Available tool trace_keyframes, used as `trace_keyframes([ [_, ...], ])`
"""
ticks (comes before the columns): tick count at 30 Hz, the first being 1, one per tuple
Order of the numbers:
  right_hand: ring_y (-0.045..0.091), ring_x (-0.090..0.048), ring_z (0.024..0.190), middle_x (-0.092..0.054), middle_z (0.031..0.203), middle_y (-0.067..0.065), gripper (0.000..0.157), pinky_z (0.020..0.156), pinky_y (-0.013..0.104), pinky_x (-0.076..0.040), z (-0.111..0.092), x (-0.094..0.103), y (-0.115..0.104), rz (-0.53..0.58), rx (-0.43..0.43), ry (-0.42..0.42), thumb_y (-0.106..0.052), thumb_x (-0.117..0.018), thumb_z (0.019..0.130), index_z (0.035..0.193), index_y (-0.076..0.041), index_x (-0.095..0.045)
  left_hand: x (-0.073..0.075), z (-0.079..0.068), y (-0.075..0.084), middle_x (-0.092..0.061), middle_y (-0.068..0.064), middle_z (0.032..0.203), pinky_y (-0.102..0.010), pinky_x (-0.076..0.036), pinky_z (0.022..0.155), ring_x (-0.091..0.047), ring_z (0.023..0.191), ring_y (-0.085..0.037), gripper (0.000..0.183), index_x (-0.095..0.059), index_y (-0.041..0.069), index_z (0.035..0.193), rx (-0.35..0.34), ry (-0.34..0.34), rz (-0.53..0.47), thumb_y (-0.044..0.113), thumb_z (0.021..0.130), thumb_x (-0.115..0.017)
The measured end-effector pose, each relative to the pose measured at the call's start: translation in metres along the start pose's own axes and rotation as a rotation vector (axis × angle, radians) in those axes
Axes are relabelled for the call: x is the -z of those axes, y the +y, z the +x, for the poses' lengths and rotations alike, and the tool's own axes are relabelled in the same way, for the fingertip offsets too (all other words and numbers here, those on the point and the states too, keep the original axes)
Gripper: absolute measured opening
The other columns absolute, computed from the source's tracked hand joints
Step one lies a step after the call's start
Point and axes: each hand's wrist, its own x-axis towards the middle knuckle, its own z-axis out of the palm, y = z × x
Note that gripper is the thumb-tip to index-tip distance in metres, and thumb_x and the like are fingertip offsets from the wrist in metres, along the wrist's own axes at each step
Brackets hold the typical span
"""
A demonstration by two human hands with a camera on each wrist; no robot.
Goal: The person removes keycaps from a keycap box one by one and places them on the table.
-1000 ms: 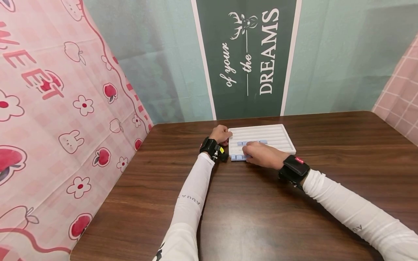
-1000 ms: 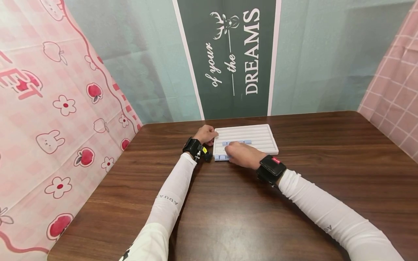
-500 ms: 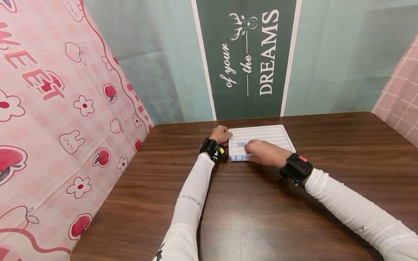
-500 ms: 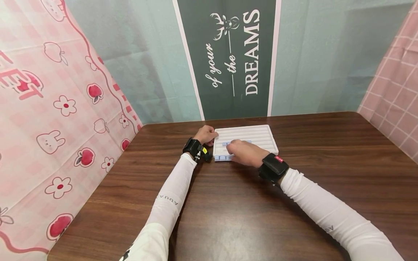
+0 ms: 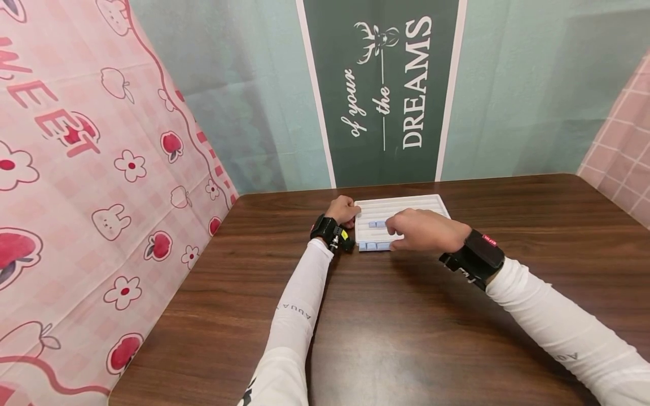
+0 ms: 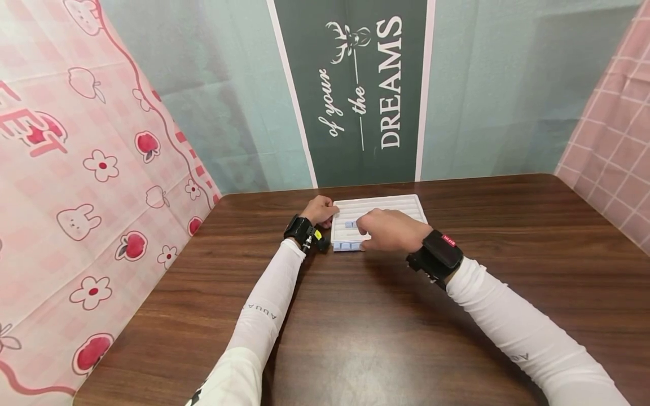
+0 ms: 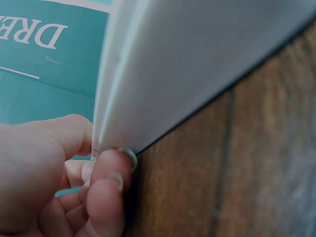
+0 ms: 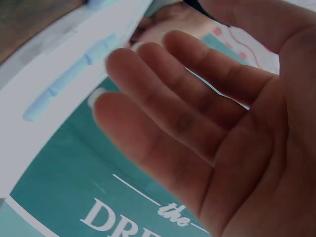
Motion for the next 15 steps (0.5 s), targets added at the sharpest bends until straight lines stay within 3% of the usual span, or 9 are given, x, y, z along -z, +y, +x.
trace_keyframes([
  [15,0.005,-0.052,0.072,-0.058,0.084,-0.008,0.024,0.063,0.022,-0.043,-0.02,0.032,-0.012,0.027,0.031,0.028,-0.036,-0.062,0.075,0.091,-0.019,-0.058,0.0,-0.002,0.002,-0.054,-0.002,0.055,-0.024,-0.049,0.045,-0.055,0.043,-0.011,0.028,-0.041,0.013,0.058,0.0,0.003,0.006,0.02,0.083,-0.052],
])
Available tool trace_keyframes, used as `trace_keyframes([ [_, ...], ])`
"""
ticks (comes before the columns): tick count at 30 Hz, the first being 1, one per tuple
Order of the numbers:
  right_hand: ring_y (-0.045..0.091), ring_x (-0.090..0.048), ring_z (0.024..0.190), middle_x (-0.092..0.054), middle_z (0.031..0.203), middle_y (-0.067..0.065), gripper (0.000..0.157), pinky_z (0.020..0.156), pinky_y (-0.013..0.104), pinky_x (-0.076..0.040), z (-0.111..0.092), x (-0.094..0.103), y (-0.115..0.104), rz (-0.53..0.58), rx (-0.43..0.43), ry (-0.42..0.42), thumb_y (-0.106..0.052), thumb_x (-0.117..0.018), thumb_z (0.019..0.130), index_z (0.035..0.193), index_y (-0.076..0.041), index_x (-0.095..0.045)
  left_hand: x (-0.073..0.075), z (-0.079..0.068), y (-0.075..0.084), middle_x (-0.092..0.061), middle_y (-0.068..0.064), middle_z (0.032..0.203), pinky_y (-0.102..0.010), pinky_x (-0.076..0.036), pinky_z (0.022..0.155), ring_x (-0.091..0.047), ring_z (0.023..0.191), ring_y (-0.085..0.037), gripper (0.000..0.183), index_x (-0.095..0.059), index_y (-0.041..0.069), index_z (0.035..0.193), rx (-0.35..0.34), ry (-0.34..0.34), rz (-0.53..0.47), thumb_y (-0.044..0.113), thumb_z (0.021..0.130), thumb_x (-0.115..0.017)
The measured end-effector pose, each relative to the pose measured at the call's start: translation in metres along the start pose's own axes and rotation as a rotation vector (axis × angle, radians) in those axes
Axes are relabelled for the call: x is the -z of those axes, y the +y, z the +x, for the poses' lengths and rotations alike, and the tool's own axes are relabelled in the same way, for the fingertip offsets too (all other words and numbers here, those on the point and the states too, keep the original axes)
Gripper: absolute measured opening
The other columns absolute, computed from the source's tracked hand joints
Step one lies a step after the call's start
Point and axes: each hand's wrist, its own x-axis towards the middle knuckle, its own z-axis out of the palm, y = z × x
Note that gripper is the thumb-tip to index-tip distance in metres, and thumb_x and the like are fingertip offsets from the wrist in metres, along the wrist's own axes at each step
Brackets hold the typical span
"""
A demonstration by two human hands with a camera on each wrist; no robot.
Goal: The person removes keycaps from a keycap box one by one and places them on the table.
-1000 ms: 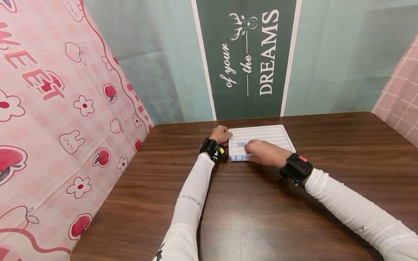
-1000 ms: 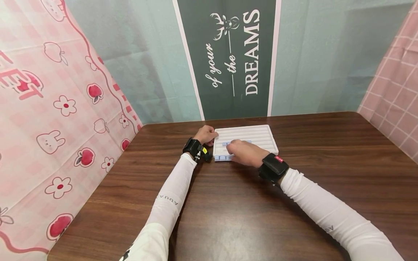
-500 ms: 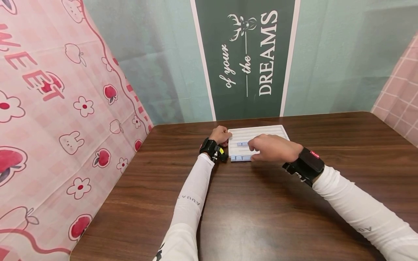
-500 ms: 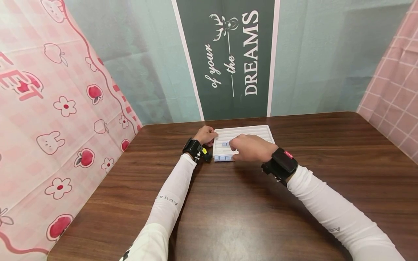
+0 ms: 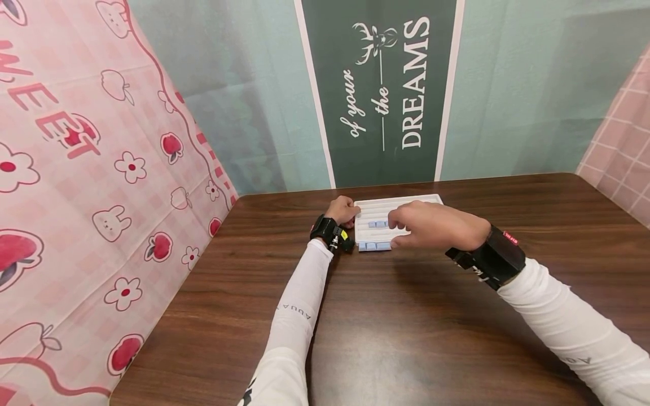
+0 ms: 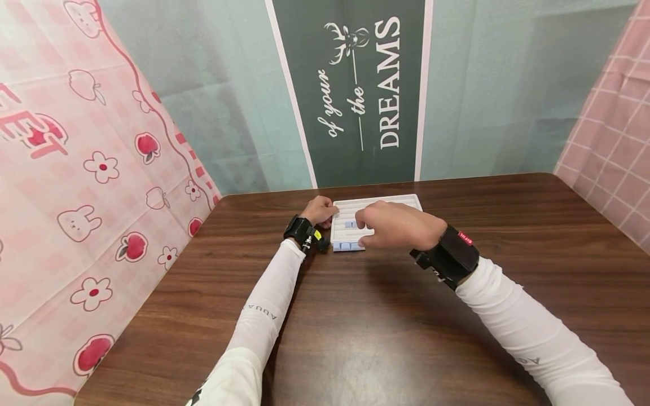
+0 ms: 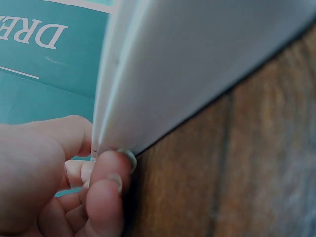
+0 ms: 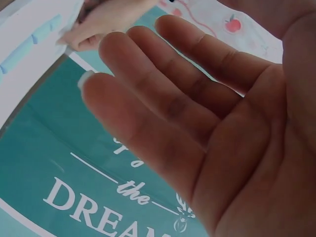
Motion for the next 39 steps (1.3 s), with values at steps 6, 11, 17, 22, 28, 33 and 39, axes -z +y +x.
trace_keyframes([
  [6,0.004,-0.05,0.07,-0.057,0.084,-0.008,0.026,0.064,0.022,-0.043,-0.004,0.005,0.003,0.004,0.023,0.042,-0.036,-0.062,0.076,0.094,-0.018,-0.056,0.0,0.0,0.0,-0.054,-0.002,0.054,-0.024,-0.049,0.045,-0.055,0.044,-0.011,0.028,-0.043,0.012,0.059,0.004,-0.002,0.006,0.021,0.083,-0.052],
  [11,0.005,-0.057,0.077,-0.061,0.096,-0.006,0.039,0.065,0.025,-0.046,-0.004,0.008,0.011,0.012,-0.017,0.071,-0.038,-0.06,0.078,0.109,-0.016,-0.051,0.0,0.001,0.0,-0.053,-0.001,0.053,-0.023,-0.048,0.045,-0.055,0.044,-0.012,0.028,-0.042,0.013,0.059,0.013,-0.004,0.014,0.022,0.083,-0.052],
  [17,0.008,-0.058,0.09,-0.058,0.106,-0.005,0.043,0.074,0.03,-0.049,-0.004,0.012,0.02,0.039,-0.064,0.13,-0.039,-0.059,0.078,0.114,-0.019,-0.047,-0.001,0.0,-0.001,-0.054,-0.001,0.054,-0.023,-0.049,0.045,-0.055,0.044,-0.011,0.028,-0.041,0.013,0.058,0.003,-0.006,0.009,0.021,0.083,-0.051],
  [22,0.011,-0.054,0.099,-0.055,0.112,-0.003,0.043,0.083,0.035,-0.046,-0.007,0.017,0.029,0.054,-0.061,0.204,-0.036,-0.058,0.08,0.116,-0.016,-0.047,0.0,-0.001,-0.001,-0.054,-0.002,0.055,-0.024,-0.049,0.045,-0.055,0.044,-0.011,0.029,-0.041,0.013,0.058,-0.009,0.001,0.005,0.021,0.083,-0.051],
  [28,0.014,-0.052,0.101,-0.053,0.112,-0.001,0.038,0.084,0.034,-0.044,-0.002,0.013,0.043,0.047,-0.04,0.281,-0.027,-0.058,0.082,0.116,-0.015,-0.046,0.0,0.0,-0.002,-0.055,-0.002,0.056,-0.023,-0.049,0.044,-0.055,0.044,-0.011,0.027,-0.043,0.012,0.059,0.007,-0.005,0.007,0.022,0.084,-0.052],
  [33,0.016,-0.054,0.098,-0.056,0.107,0.002,0.034,0.082,0.034,-0.045,0.004,0.005,0.058,0.031,-0.028,0.327,-0.021,-0.06,0.08,0.111,-0.012,-0.05,0.001,-0.002,-0.001,-0.054,-0.002,0.056,-0.024,-0.049,0.045,-0.055,0.045,-0.011,0.029,-0.041,0.013,0.058,0.002,-0.003,0.005,0.021,0.084,-0.051],
  [39,0.02,-0.057,0.095,-0.058,0.105,0.006,0.032,0.079,0.036,-0.046,0.01,-0.006,0.072,0.063,-0.07,0.299,-0.016,-0.061,0.079,0.109,-0.008,-0.052,0.001,0.004,-0.003,-0.054,-0.002,0.055,-0.024,-0.049,0.045,-0.056,0.045,-0.013,0.029,-0.041,0.013,0.058,0.025,-0.014,0.001,0.021,0.083,-0.052],
])
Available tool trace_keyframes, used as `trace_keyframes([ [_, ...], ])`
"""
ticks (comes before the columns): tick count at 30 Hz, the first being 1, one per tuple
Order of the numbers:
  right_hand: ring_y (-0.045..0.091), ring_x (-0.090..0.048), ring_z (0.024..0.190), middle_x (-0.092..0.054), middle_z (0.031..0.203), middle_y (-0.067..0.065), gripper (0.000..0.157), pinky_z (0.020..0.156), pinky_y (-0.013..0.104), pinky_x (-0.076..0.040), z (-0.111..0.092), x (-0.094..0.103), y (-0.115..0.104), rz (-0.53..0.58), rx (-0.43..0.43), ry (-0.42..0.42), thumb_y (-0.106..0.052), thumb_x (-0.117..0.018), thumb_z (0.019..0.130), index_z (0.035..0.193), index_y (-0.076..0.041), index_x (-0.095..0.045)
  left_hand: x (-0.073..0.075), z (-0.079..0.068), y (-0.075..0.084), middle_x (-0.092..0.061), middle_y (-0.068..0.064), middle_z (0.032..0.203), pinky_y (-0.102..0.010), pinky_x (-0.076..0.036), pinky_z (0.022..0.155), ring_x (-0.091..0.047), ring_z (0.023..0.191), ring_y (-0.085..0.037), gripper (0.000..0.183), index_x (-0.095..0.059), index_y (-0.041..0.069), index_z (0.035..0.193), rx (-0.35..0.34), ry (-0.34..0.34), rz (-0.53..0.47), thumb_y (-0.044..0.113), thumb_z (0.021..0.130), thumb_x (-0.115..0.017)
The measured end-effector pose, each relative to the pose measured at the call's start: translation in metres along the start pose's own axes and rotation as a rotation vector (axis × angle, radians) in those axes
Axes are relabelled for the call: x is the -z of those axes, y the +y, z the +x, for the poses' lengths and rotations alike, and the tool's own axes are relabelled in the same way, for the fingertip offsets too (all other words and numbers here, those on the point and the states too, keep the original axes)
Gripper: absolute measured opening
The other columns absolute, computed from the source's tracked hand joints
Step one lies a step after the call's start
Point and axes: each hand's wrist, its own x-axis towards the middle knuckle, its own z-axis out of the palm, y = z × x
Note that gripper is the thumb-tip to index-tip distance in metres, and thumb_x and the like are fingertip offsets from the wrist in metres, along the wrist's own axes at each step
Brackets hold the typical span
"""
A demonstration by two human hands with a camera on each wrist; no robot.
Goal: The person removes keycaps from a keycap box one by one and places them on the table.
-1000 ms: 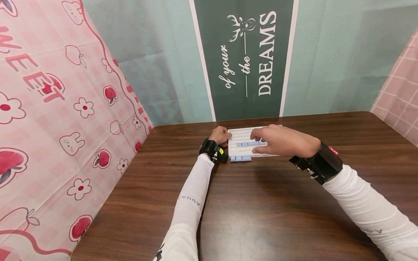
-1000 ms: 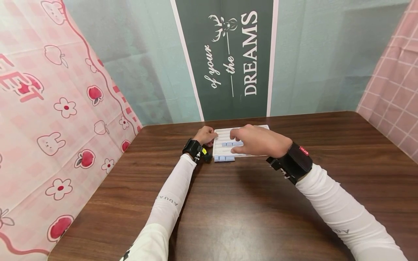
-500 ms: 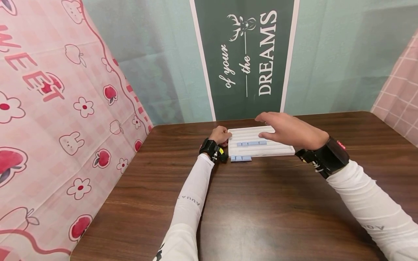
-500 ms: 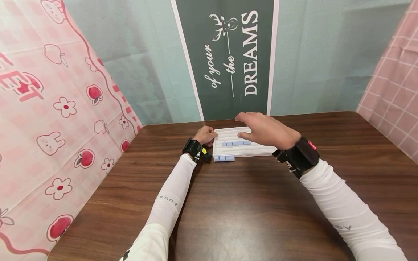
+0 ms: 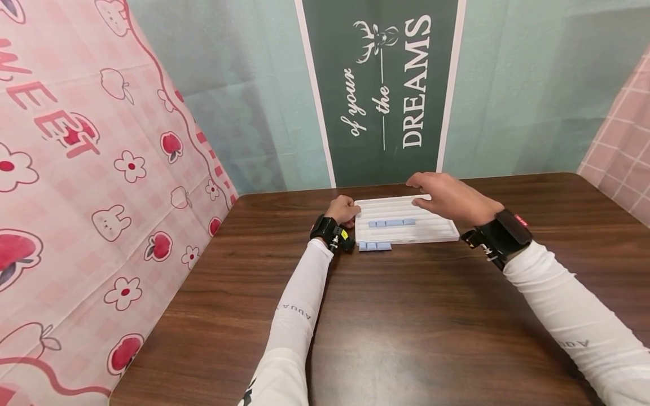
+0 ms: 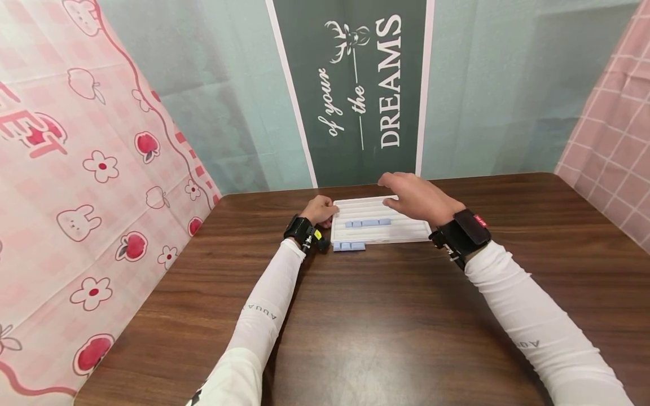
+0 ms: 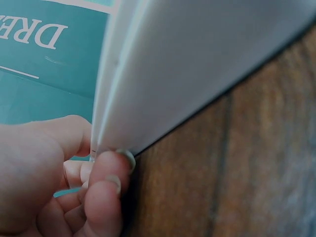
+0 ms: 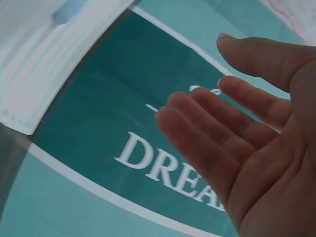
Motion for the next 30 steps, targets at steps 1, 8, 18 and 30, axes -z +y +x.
trace_keyframes([
  [1,0.02,-0.057,0.095,-0.058,0.106,0.006,0.032,0.079,0.037,-0.047,0.001,-0.002,0.002,0.006,-0.01,-0.011,-0.016,-0.061,0.079,0.109,-0.008,-0.051,0.0,0.002,0.0,-0.053,-0.002,0.054,-0.023,-0.049,0.044,-0.056,0.045,-0.014,0.028,-0.041,0.012,0.058,0.009,-0.003,0.003,0.021,0.083,-0.053],
  [8,0.022,-0.059,0.093,-0.059,0.106,0.009,0.032,0.077,0.038,-0.049,0.005,-0.024,0.018,0.041,-0.052,-0.087,-0.015,-0.062,0.079,0.109,-0.007,-0.053,-0.002,0.008,-0.002,-0.053,-0.002,0.053,-0.024,-0.048,0.044,-0.057,0.045,-0.015,0.028,-0.043,0.012,0.059,0.046,-0.015,0.012,0.022,0.083,-0.053],
  [18,0.025,-0.061,0.092,-0.06,0.107,0.016,0.033,0.077,0.039,-0.049,0.007,-0.051,0.03,0.064,-0.085,-0.206,-0.012,-0.062,0.078,0.109,-0.004,-0.054,-0.002,0.007,-0.003,-0.053,-0.003,0.052,-0.026,-0.049,0.045,-0.057,0.045,-0.016,0.03,-0.04,0.012,0.057,0.037,-0.013,-0.003,0.022,0.083,-0.052],
  [30,0.021,-0.058,0.091,-0.062,0.1,0.011,0.027,0.081,0.04,-0.047,0.01,-0.065,0.029,0.041,-0.073,-0.226,-0.008,-0.061,0.078,0.105,-0.004,-0.057,-0.001,0.006,-0.003,-0.051,-0.001,0.052,-0.025,-0.049,0.044,-0.057,0.045,-0.015,0.03,-0.038,0.013,0.057,0.019,-0.012,-0.009,0.021,0.082,-0.053],
])
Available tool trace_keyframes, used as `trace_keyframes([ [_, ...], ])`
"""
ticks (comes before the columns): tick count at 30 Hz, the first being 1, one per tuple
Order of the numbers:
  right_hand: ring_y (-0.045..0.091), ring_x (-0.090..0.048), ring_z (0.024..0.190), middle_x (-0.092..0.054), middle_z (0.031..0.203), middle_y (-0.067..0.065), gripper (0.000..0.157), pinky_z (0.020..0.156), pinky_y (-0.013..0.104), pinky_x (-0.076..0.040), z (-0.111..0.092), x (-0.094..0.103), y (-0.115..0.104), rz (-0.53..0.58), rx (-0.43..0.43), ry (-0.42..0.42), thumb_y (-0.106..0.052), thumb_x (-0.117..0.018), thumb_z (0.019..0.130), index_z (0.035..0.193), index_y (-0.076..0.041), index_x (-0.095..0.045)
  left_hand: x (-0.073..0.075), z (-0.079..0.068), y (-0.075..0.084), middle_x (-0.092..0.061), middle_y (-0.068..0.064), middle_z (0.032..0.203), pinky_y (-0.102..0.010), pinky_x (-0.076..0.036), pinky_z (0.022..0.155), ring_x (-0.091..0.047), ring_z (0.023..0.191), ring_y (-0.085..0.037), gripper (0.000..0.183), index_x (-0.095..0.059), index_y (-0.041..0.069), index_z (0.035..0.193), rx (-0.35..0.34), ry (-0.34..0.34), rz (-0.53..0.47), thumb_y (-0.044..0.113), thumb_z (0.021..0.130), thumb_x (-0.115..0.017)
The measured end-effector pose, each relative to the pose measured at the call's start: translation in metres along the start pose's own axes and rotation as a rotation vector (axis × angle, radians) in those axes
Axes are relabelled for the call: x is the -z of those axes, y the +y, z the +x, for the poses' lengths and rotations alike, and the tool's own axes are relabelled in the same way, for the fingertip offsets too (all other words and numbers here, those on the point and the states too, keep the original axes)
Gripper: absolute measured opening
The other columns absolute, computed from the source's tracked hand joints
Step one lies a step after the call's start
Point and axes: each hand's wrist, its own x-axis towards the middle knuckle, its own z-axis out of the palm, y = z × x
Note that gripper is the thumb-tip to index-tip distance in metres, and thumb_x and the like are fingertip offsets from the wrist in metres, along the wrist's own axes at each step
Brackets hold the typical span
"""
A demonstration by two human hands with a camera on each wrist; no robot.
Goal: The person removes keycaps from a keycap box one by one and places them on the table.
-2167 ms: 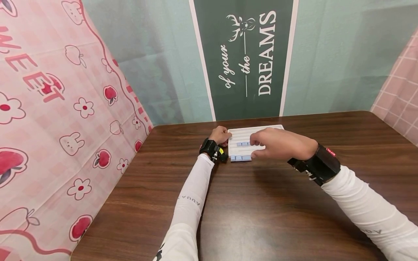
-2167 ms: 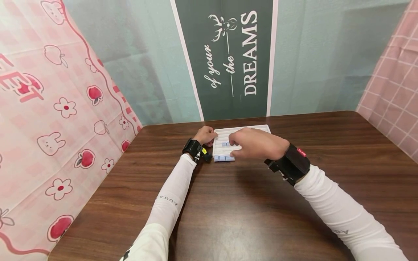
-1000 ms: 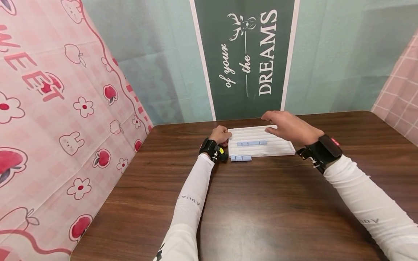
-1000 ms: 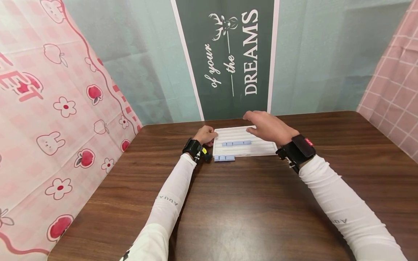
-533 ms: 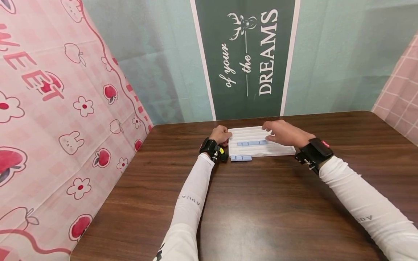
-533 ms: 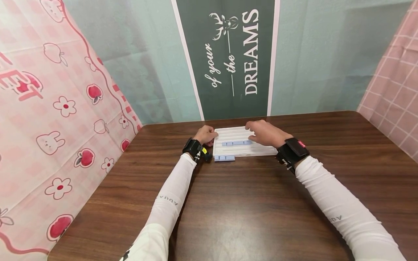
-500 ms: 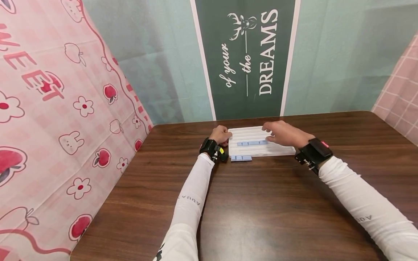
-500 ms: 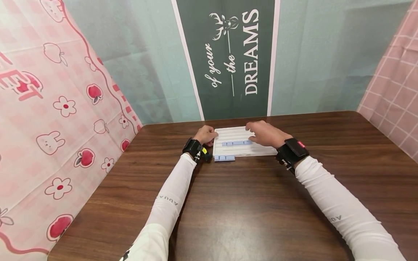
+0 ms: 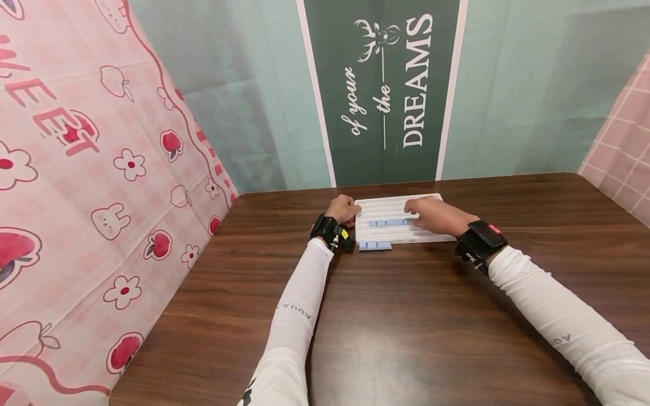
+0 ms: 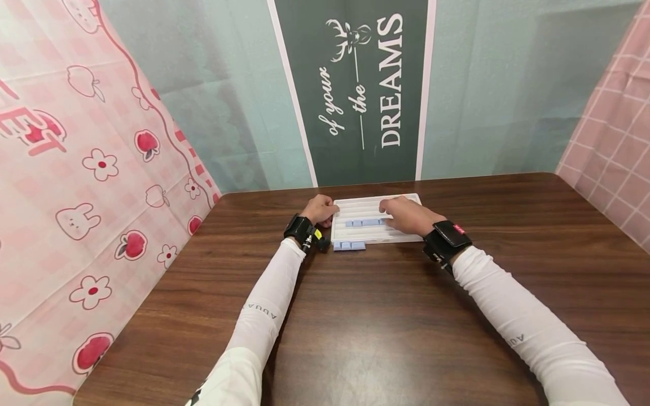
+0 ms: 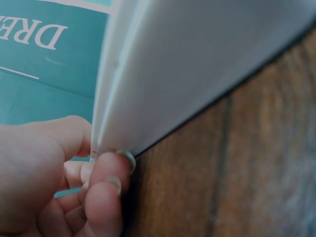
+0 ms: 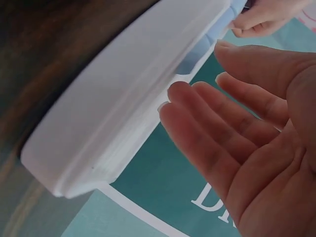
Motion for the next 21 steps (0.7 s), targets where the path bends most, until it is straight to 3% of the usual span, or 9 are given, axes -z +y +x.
trace_keyframes([
  [7,0.016,-0.056,0.083,-0.063,0.096,0.007,0.023,0.079,0.038,-0.047,0.001,-0.004,0.0,0.001,-0.017,0.003,-0.008,-0.059,0.078,0.101,-0.007,-0.059,0.001,-0.002,0.001,-0.051,-0.001,0.052,-0.023,-0.048,0.043,-0.056,0.045,-0.014,0.03,-0.038,0.013,0.057,-0.01,0.001,0.001,0.021,0.082,-0.052],
  [14,0.014,-0.05,0.071,-0.06,0.082,0.003,0.015,0.064,0.029,-0.042,0.003,-0.011,0.005,-0.031,0.031,0.017,-0.005,-0.057,0.077,0.092,-0.007,-0.06,0.002,-0.005,0.004,-0.051,-0.001,0.051,-0.024,-0.049,0.044,-0.056,0.044,-0.013,0.031,-0.038,0.013,0.056,-0.038,0.025,0.009,0.021,0.082,-0.052],
  [21,0.014,-0.048,0.069,-0.059,0.078,0.003,0.016,0.063,0.027,-0.039,0.004,-0.015,0.004,-0.037,0.055,0.021,-0.006,-0.058,0.078,0.094,-0.005,-0.06,0.0,-0.004,0.002,-0.047,-0.001,0.049,-0.024,-0.049,0.043,-0.057,0.044,-0.015,0.032,-0.038,0.013,0.056,-0.028,0.02,0.019,0.022,0.083,-0.052],
])
